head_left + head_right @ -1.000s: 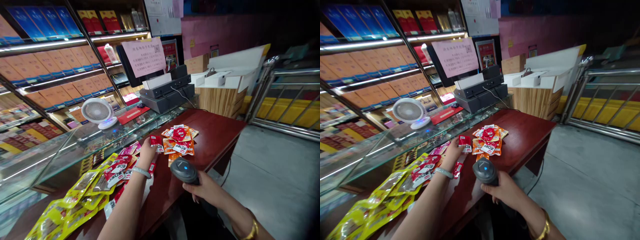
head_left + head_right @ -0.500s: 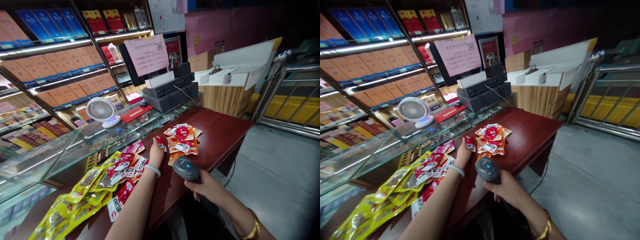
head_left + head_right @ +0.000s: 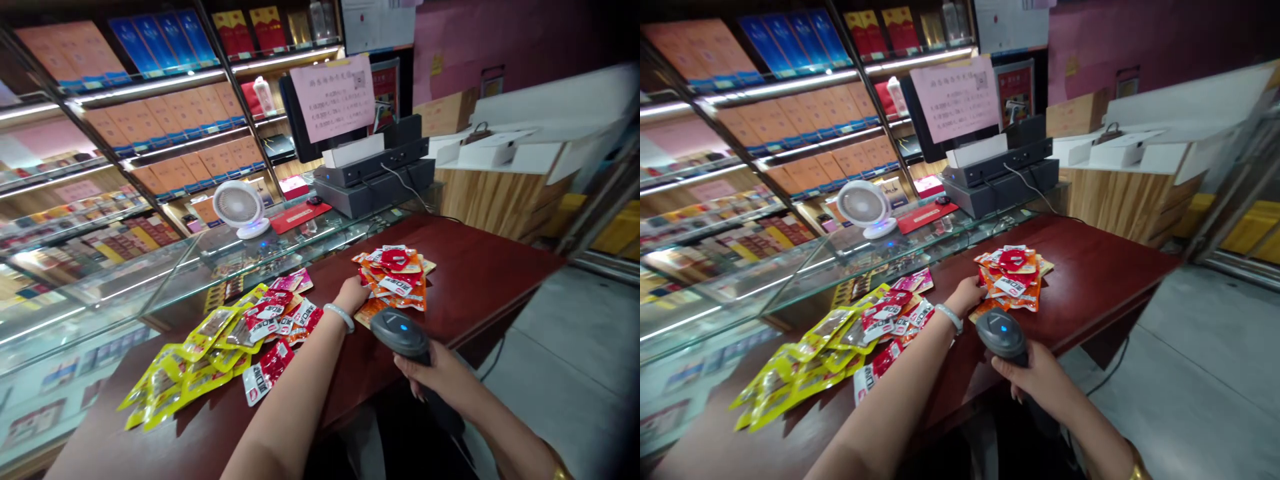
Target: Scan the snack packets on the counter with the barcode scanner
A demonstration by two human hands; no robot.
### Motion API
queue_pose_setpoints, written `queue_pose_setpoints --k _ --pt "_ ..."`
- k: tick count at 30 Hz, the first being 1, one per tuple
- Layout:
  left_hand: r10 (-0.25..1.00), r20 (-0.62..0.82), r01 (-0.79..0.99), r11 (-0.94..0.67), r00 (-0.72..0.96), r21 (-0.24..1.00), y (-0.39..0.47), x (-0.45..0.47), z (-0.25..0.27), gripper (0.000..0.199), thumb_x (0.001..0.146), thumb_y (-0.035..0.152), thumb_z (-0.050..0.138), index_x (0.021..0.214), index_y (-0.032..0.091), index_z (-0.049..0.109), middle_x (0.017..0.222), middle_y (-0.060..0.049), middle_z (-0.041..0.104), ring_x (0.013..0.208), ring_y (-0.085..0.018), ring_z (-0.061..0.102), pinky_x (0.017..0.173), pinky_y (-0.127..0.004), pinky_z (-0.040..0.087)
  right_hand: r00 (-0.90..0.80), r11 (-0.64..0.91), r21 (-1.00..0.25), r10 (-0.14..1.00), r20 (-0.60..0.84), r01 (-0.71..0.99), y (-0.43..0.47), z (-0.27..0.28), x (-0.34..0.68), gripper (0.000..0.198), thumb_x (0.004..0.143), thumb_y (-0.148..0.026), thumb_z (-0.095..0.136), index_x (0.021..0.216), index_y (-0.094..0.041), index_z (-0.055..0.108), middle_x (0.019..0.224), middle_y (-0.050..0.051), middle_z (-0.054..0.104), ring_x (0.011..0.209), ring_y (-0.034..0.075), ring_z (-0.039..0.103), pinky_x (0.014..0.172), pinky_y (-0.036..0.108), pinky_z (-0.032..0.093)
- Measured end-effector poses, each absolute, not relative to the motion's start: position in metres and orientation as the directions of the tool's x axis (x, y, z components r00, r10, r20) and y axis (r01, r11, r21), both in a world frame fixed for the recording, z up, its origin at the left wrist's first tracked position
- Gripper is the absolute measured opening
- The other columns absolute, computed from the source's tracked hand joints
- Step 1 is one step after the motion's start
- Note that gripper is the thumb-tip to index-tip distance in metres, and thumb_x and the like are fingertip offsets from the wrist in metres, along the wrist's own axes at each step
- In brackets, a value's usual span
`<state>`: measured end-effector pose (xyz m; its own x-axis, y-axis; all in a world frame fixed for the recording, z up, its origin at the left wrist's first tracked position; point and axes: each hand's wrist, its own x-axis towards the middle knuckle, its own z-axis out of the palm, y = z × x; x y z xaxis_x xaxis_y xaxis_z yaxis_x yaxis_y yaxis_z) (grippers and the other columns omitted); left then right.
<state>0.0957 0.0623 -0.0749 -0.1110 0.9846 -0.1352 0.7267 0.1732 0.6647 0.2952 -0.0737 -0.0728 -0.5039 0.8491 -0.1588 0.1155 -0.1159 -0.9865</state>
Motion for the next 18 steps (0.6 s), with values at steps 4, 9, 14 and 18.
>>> queue_pose_setpoints --k 4,9,14,18 --pt "0.994 -0.005 0.816 0.094 -0.111 0.570 0.049 0.070 -0.065 0.044 0.078 0.032 0.066 0.117 0.012 0.064 0.103 -0.013 0.070 0.095 -0.022 0.064 0.087 -0.030 0.048 -0.546 -0.068 -0.982 0.823 -0.156 0.178 -0.066 -0.063 0.291 0.044 0.078 -0.060 0.065 0.083 -0.018 0.053 0.047 -0.003 0.056 0.042 0.012 0.052 0.045 0.024 0.042" --pt "0.955 0.223 0.957 0.137 -0.196 0.257 0.031 -0.006 -0.042 0.053 0.087 0.039 0.054 0.134 0.014 0.052 0.124 -0.016 0.061 0.114 -0.024 0.058 0.100 -0.033 0.043 -0.616 -0.020 -0.968 0.768 -0.174 0.249 -0.045 -0.025 0.275 0.046 0.076 -0.058 0.068 0.091 -0.016 0.056 0.046 -0.004 0.055 0.040 0.013 0.052 0.043 0.023 0.041" --pt "0.952 0.093 0.956 0.286 -0.291 0.064 0.036 -0.084 -0.030 0.042 0.089 0.028 0.047 0.127 0.013 0.056 0.124 -0.019 0.061 0.118 -0.028 0.056 0.100 -0.038 0.042 -0.722 0.115 -0.940 0.672 -0.165 0.322 -0.009 0.020 0.238 0.042 0.077 -0.057 0.069 0.082 -0.017 0.058 0.049 -0.001 0.059 0.044 0.014 0.056 0.046 0.024 0.044" --pt "0.962 -0.030 0.959 0.274 -0.273 0.064 0.044 -0.115 -0.035 0.041 0.081 0.033 0.060 0.120 0.019 0.062 0.117 -0.015 0.066 0.107 -0.026 0.062 0.093 -0.034 0.046 -0.754 0.140 -0.945 0.641 -0.142 0.296 0.018 0.040 0.200 0.041 0.074 -0.053 0.074 0.084 -0.018 0.057 0.061 -0.001 0.062 0.046 0.013 0.058 0.044 0.024 0.045"
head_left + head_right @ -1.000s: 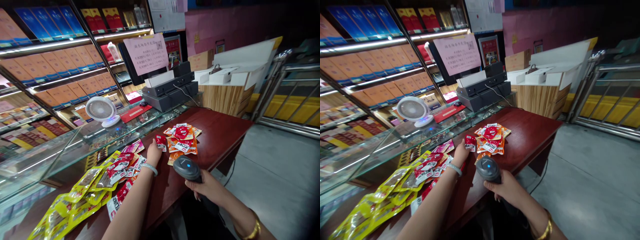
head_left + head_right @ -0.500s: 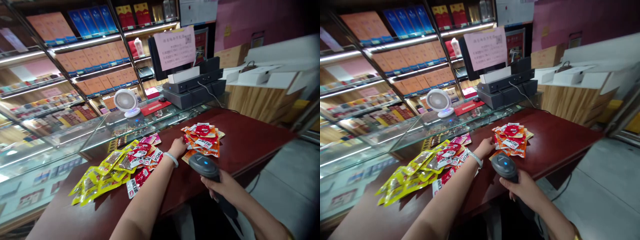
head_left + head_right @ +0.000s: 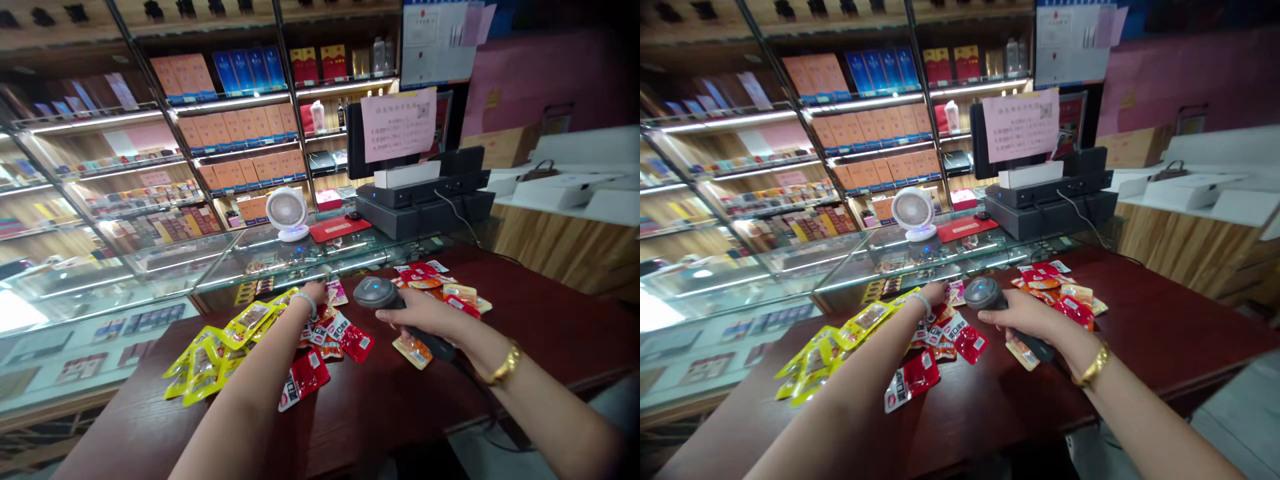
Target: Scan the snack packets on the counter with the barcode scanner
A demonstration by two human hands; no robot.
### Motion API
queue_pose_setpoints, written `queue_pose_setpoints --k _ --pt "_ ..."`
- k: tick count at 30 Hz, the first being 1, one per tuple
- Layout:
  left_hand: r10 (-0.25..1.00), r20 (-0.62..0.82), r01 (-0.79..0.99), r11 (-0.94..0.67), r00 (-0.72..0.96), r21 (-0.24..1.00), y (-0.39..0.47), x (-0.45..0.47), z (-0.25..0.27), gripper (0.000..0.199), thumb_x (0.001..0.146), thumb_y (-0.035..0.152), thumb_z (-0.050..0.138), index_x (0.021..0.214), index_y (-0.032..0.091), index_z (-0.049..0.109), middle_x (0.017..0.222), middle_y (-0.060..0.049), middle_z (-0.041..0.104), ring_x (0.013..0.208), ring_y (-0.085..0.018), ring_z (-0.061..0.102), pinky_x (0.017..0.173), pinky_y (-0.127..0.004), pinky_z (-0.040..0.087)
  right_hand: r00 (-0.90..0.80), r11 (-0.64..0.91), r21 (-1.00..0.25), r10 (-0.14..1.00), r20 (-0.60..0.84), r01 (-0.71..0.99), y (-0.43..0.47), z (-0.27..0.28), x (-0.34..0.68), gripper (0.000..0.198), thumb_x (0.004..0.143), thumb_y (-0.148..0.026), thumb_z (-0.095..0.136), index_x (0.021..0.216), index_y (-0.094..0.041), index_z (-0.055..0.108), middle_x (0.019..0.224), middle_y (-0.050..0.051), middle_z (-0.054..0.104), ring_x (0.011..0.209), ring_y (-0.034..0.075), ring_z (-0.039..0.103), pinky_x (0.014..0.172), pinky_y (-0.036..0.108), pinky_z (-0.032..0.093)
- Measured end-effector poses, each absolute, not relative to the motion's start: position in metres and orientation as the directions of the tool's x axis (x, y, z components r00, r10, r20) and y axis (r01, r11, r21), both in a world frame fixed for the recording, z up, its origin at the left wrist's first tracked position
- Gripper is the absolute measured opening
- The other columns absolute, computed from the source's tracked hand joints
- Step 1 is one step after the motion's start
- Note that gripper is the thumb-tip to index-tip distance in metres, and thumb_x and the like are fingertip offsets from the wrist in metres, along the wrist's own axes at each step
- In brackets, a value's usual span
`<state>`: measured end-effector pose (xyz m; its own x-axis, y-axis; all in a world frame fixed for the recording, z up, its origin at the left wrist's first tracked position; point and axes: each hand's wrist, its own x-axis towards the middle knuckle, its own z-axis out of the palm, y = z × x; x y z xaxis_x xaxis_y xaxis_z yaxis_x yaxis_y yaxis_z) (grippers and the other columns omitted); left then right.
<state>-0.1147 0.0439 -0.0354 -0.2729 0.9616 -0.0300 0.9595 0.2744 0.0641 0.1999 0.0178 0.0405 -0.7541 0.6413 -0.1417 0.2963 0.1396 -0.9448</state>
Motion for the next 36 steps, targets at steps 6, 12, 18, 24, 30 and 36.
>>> queue_pose_setpoints --k 6,12,18,24,30,36 --pt "0.967 -0.016 0.966 0.254 -0.253 0.056 0.042 -0.127 -0.041 0.058 0.065 0.055 0.072 0.109 0.018 0.067 0.125 -0.021 0.060 0.122 -0.037 0.051 0.100 -0.044 0.040 -0.770 0.091 -0.946 0.607 -0.196 0.312 0.051 0.042 0.159 0.044 0.073 -0.056 0.075 0.077 -0.016 0.056 0.061 0.000 0.061 0.043 0.010 0.056 0.039 0.020 0.043" --pt "0.958 0.142 0.968 0.252 -0.250 0.003 0.034 -0.125 -0.030 0.063 0.065 0.060 0.071 0.107 0.015 0.062 0.122 -0.022 0.059 0.122 -0.038 0.049 0.102 -0.047 0.036 -0.770 -0.001 -0.975 0.613 -0.175 0.221 0.081 0.015 0.153 0.048 0.071 -0.058 0.075 0.082 -0.015 0.057 0.063 -0.001 0.061 0.044 0.010 0.057 0.042 0.021 0.046" --pt "0.867 0.240 0.851 0.312 -0.437 0.422 0.030 -0.101 -0.014 0.034 0.085 0.036 0.060 0.112 0.018 0.051 0.094 -0.011 0.070 0.088 -0.023 0.067 0.077 -0.031 0.048 -0.765 -0.074 -0.996 0.639 -0.079 0.041 0.097 -0.003 0.161 0.052 0.068 -0.062 0.074 0.083 -0.016 0.056 0.064 -0.003 0.060 0.041 0.008 0.053 0.041 0.021 0.044" --pt "0.739 0.138 0.419 0.208 -0.659 0.884 0.033 -0.040 -0.038 0.027 0.090 0.019 0.048 0.117 0.018 0.050 0.101 -0.010 0.070 0.080 -0.015 0.068 0.070 -0.025 0.050 -0.764 0.100 -0.986 0.644 -0.039 0.134 0.099 0.006 0.156 0.049 0.074 -0.062 0.068 0.078 -0.014 0.061 0.058 0.000 0.063 0.039 0.009 0.053 0.040 0.022 0.044" --pt "0.711 0.258 0.516 0.170 -0.654 0.839 0.035 -0.009 -0.059 0.035 0.086 0.016 0.052 0.121 0.020 0.053 0.111 -0.009 0.069 0.101 -0.019 0.065 0.087 -0.030 0.049 -0.722 0.102 -0.986 0.692 -0.023 0.129 0.093 -0.006 0.157 0.047 0.073 -0.062 0.068 0.070 -0.017 0.056 0.044 -0.005 0.053 0.037 0.011 0.051 0.040 0.022 0.042" --pt "0.713 0.265 0.527 0.171 -0.649 0.832 0.030 -0.013 -0.066 0.033 0.086 0.015 0.051 0.118 0.019 0.054 0.107 -0.009 0.069 0.098 -0.019 0.065 0.085 -0.030 0.049 -0.714 0.081 -0.987 0.699 -0.042 0.138 0.090 -0.017 0.164 0.048 0.073 -0.063 0.068 0.066 -0.018 0.052 0.042 -0.005 0.051 0.036 0.010 0.050 0.039 0.022 0.041"
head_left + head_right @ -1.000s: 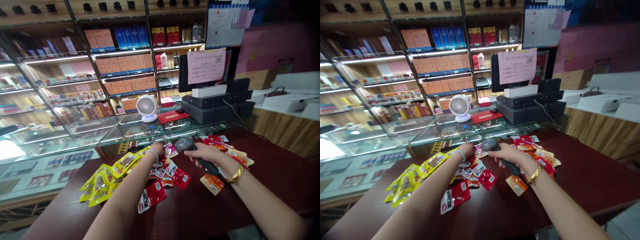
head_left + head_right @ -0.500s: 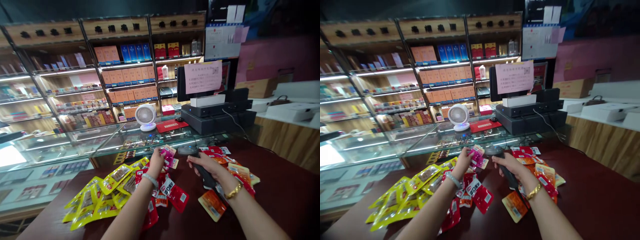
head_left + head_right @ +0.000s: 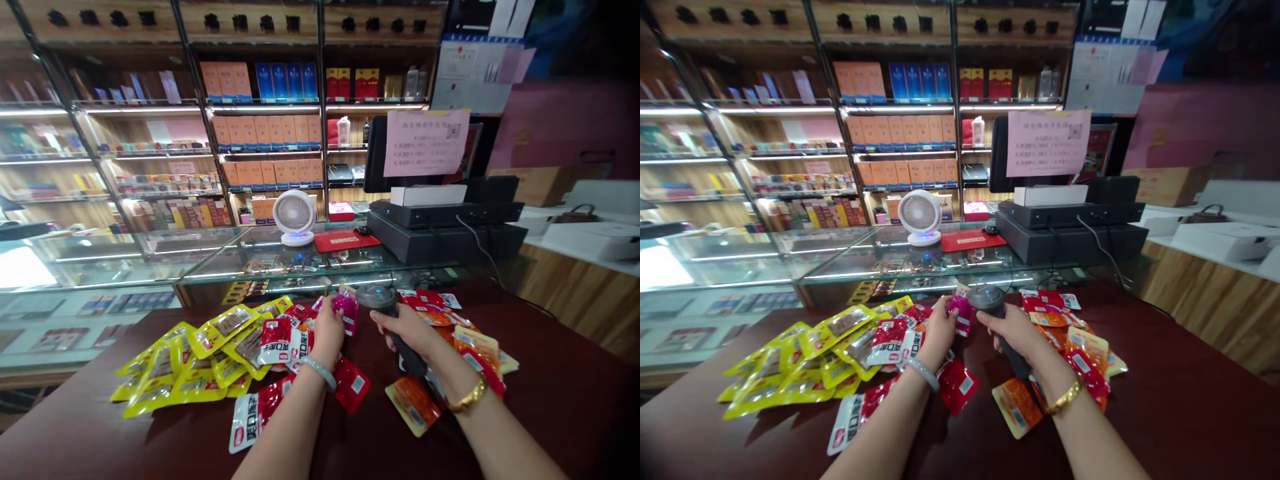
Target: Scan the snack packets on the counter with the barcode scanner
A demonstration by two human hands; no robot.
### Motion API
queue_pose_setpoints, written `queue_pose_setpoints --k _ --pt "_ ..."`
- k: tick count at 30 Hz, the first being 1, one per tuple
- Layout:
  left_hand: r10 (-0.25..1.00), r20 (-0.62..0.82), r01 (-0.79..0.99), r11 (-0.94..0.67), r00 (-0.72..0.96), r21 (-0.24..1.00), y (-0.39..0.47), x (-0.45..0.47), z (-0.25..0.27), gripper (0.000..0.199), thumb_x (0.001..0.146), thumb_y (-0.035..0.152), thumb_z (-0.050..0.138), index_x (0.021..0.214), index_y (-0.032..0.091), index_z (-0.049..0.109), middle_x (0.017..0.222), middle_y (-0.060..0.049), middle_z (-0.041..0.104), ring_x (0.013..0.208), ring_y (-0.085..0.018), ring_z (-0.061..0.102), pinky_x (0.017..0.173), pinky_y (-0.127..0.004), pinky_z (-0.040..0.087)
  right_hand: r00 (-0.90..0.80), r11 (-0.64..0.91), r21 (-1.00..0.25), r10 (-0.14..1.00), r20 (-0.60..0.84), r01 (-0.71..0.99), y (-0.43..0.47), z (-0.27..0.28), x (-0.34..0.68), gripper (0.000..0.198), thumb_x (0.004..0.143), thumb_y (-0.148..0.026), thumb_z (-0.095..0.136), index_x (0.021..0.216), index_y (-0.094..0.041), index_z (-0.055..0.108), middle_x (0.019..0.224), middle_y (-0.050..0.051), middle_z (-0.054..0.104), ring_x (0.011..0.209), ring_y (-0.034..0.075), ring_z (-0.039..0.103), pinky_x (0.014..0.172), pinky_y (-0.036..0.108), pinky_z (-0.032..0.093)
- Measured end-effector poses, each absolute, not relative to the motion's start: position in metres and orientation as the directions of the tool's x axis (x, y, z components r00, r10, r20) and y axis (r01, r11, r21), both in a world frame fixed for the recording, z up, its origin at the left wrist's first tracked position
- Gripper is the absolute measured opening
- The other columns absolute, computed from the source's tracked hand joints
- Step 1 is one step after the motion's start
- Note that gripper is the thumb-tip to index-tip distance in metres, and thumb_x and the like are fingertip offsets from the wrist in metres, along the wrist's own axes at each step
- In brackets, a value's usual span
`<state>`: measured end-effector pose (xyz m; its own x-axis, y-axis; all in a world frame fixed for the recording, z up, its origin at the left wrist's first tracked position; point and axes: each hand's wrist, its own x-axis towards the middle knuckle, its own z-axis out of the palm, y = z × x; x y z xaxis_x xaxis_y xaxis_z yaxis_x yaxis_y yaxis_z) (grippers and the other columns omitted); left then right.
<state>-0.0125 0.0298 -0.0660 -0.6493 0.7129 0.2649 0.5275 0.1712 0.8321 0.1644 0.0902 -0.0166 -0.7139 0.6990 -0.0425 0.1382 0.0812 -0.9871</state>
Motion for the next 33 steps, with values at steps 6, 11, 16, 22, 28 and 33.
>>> queue_pose_setpoints --k 6,11,16,22,28,33 --pt "0.738 0.324 0.569 0.098 -0.592 0.817 0.033 -0.011 -0.072 0.029 0.082 0.010 0.050 0.109 0.019 0.058 0.104 -0.007 0.069 0.097 -0.018 0.065 0.087 -0.030 0.050 -0.732 0.089 -0.982 0.678 -0.065 0.169 0.084 -0.015 0.162 0.045 0.072 -0.059 0.071 0.070 -0.017 0.054 0.052 -0.004 0.057 0.039 0.010 0.053 0.039 0.021 0.042" --pt "0.771 0.247 0.531 0.136 -0.587 0.836 0.040 -0.001 -0.078 0.037 0.083 0.014 0.055 0.120 0.018 0.054 0.110 -0.010 0.068 0.100 -0.020 0.065 0.090 -0.032 0.049 -0.739 0.111 -0.974 0.670 -0.074 0.198 0.091 -0.022 0.163 0.048 0.072 -0.061 0.070 0.065 -0.016 0.056 0.044 -0.003 0.054 0.038 0.010 0.052 0.040 0.021 0.042" --pt "0.945 0.305 0.739 -0.123 -0.116 0.662 0.039 0.016 -0.076 0.024 0.087 0.019 0.052 0.108 0.018 0.063 0.113 -0.011 0.068 0.108 -0.022 0.062 0.096 -0.034 0.047 -0.737 0.113 -0.979 0.674 -0.052 0.172 0.099 -0.029 0.165 0.050 0.073 -0.063 0.068 0.066 -0.015 0.057 0.050 -0.001 0.057 0.039 0.010 0.052 0.039 0.021 0.042" --pt "0.918 0.321 0.952 0.148 -0.233 0.267 0.024 0.004 -0.075 0.063 0.085 0.040 0.057 0.140 0.011 0.044 0.146 -0.023 0.043 0.144 -0.035 0.024 0.117 -0.056 0.005 -0.746 0.099 -0.978 0.663 -0.072 0.182 0.097 -0.033 0.162 0.047 0.072 -0.060 0.070 0.068 -0.015 0.056 0.054 -0.002 0.057 0.039 0.009 0.052 0.039 0.021 0.042" --pt "0.960 0.144 0.954 0.207 -0.241 0.216 0.019 0.002 -0.061 0.038 0.091 0.039 0.046 0.117 0.017 0.064 0.105 -0.018 0.070 0.110 -0.033 0.061 0.114 -0.059 0.005 -0.738 0.113 -0.973 0.671 -0.075 0.202 0.097 -0.033 0.163 0.046 0.072 -0.060 0.070 0.070 -0.016 0.056 0.053 -0.002 0.058 0.040 0.010 0.053 0.039 0.021 0.043" --pt "0.899 0.300 0.942 0.268 -0.320 0.200 0.018 -0.012 -0.055 0.042 0.091 0.024 0.039 0.130 0.025 0.057 0.130 -0.013 0.061 0.128 -0.028 0.048 0.116 -0.054 0.008 -0.729 0.117 -0.968 0.678 -0.087 0.224 0.099 -0.030 0.165 0.048 0.072 -0.061 0.070 0.067 -0.016 0.056 0.047 -0.002 0.056 0.038 0.010 0.052 0.039 0.021 0.042"
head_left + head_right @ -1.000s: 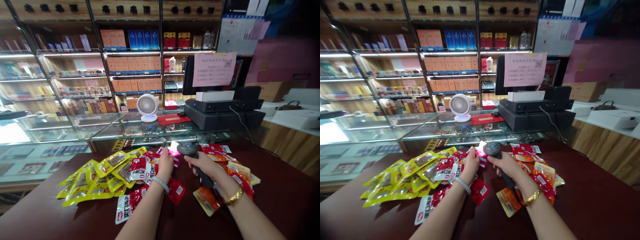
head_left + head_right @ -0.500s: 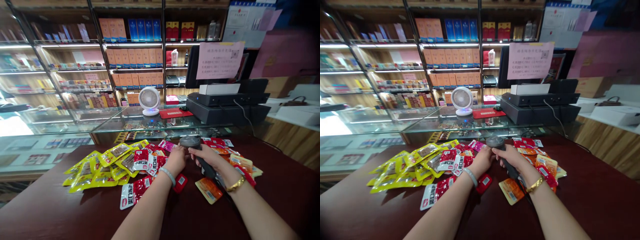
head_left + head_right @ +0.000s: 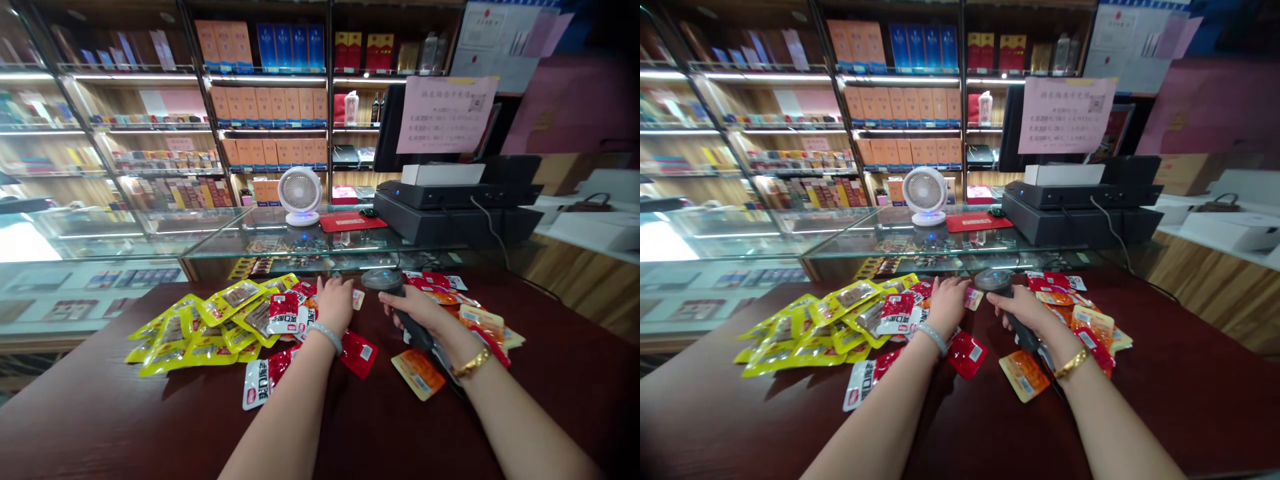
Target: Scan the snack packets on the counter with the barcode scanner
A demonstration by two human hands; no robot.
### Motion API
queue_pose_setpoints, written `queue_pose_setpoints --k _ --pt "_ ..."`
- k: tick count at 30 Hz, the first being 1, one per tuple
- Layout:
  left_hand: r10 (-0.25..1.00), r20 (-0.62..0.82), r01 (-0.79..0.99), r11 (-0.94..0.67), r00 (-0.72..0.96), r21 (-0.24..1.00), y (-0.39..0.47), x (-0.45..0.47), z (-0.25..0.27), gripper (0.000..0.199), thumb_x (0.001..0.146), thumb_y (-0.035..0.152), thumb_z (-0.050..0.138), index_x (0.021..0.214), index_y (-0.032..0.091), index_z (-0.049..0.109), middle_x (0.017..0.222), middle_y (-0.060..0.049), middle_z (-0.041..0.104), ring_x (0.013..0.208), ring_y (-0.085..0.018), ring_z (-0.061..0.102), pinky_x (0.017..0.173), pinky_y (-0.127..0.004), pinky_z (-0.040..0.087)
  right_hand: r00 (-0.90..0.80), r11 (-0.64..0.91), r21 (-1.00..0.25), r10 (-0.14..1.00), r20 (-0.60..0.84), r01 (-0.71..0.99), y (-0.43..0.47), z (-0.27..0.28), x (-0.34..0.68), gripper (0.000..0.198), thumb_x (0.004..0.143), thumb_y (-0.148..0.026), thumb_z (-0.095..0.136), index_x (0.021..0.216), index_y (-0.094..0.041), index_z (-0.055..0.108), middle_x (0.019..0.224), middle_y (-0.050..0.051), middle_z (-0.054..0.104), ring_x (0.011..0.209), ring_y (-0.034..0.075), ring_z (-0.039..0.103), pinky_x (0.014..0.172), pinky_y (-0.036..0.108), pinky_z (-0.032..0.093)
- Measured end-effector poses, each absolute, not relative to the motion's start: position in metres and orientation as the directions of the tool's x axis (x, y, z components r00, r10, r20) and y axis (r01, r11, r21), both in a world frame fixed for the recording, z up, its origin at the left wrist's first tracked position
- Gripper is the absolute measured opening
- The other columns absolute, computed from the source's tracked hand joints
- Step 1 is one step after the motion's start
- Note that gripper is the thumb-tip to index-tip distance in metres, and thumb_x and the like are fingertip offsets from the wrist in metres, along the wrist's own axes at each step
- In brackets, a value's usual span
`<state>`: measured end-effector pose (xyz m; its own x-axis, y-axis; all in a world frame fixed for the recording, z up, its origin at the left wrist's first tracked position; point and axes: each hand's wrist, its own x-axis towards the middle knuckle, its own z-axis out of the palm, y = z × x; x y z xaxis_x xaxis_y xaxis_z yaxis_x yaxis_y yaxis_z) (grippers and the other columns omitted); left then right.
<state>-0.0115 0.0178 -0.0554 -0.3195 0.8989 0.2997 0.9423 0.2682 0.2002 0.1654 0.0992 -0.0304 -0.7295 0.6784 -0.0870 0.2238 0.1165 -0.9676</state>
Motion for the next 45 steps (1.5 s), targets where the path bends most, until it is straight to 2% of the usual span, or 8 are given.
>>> queue_pose_setpoints --k 3,9,13,18,27,36,41,45 --pt "0.914 0.255 0.948 0.293 -0.315 0.121 0.019 -0.022 -0.071 0.052 0.091 0.031 0.040 0.142 0.023 0.045 0.152 -0.013 0.039 0.144 -0.033 0.022 0.114 -0.063 0.000 -0.729 0.106 -0.967 0.677 -0.100 0.231 0.101 -0.031 0.166 0.049 0.072 -0.062 0.070 0.066 -0.016 0.056 0.044 -0.002 0.055 0.037 0.011 0.052 0.039 0.021 0.042" --pt "0.900 0.276 0.941 0.326 -0.338 0.089 0.023 -0.027 -0.086 0.052 0.091 0.041 0.042 0.137 0.019 0.051 0.127 -0.016 0.058 0.122 -0.033 0.047 0.113 -0.066 -0.006 -0.735 0.124 -0.962 0.670 -0.100 0.244 0.100 -0.032 0.167 0.048 0.073 -0.061 0.069 0.066 -0.016 0.056 0.045 -0.002 0.055 0.037 0.010 0.051 0.039 0.021 0.042" --pt "0.866 0.288 0.912 0.390 -0.410 0.126 0.023 -0.026 -0.080 0.055 0.082 0.059 0.052 0.117 0.018 0.062 0.123 -0.017 0.056 0.120 -0.035 0.045 0.113 -0.065 -0.001 -0.730 0.133 -0.955 0.675 -0.109 0.266 0.099 -0.033 0.168 0.047 0.074 -0.061 0.069 0.067 -0.016 0.056 0.045 -0.002 0.055 0.038 0.011 0.051 0.039 0.022 0.041" --pt "0.860 0.217 0.878 0.409 -0.462 0.250 0.022 -0.024 -0.075 0.075 0.069 0.072 0.061 0.117 0.015 0.051 0.122 -0.018 0.058 0.122 -0.034 0.047 0.112 -0.067 0.003 -0.717 0.134 -0.938 0.681 -0.147 0.320 0.098 -0.034 0.168 0.047 0.076 -0.061 0.067 0.069 -0.017 0.055 0.044 -0.001 0.055 0.038 0.011 0.052 0.039 0.022 0.042" --pt "0.817 0.277 0.840 0.393 -0.506 0.375 0.026 -0.022 -0.074 0.068 0.068 0.059 0.073 0.115 0.018 0.047 0.110 -0.014 0.063 0.117 -0.033 0.053 0.107 -0.055 0.027 -0.713 0.133 -0.930 0.681 -0.166 0.343 0.095 -0.036 0.165 0.045 0.074 -0.059 0.070 0.077 -0.019 0.051 0.052 -0.003 0.056 0.041 0.012 0.054 0.037 0.023 0.044" --pt "0.802 0.302 0.839 0.399 -0.515 0.370 0.025 -0.020 -0.066 0.053 0.071 0.055 0.072 0.104 0.018 0.052 0.110 -0.012 0.063 0.112 -0.031 0.053 0.107 -0.054 0.026 -0.683 0.147 -0.930 0.718 -0.135 0.337 0.096 -0.037 0.166 0.042 0.077 -0.057 0.069 0.072 -0.019 0.051 0.053 -0.003 0.056 0.040 0.011 0.054 0.039 0.023 0.044" --pt "0.797 0.424 0.890 0.295 -0.430 0.349 0.022 -0.011 -0.059 0.058 0.063 0.045 0.082 0.105 0.018 0.052 0.108 -0.010 0.062 0.110 -0.027 0.054 0.101 -0.040 0.036 -0.732 0.092 -0.971 0.674 -0.104 0.223 0.094 -0.027 0.171 0.046 0.073 -0.059 0.072 0.071 -0.017 0.054 0.053 -0.002 0.057 0.040 0.010 0.053 0.038 0.021 0.042" --pt "0.850 0.322 0.825 0.205 -0.418 0.527 0.031 0.002 -0.065 0.063 0.062 0.045 0.082 0.109 0.013 0.055 0.109 -0.014 0.063 0.103 -0.027 0.059 0.090 -0.035 0.045 -0.766 0.022 -0.996 0.640 -0.056 0.091 0.095 -0.021 0.178 0.043 0.073 -0.056 0.074 0.081 -0.017 0.060 0.064 -0.001 0.061 0.043 0.010 0.054 0.039 0.021 0.041"
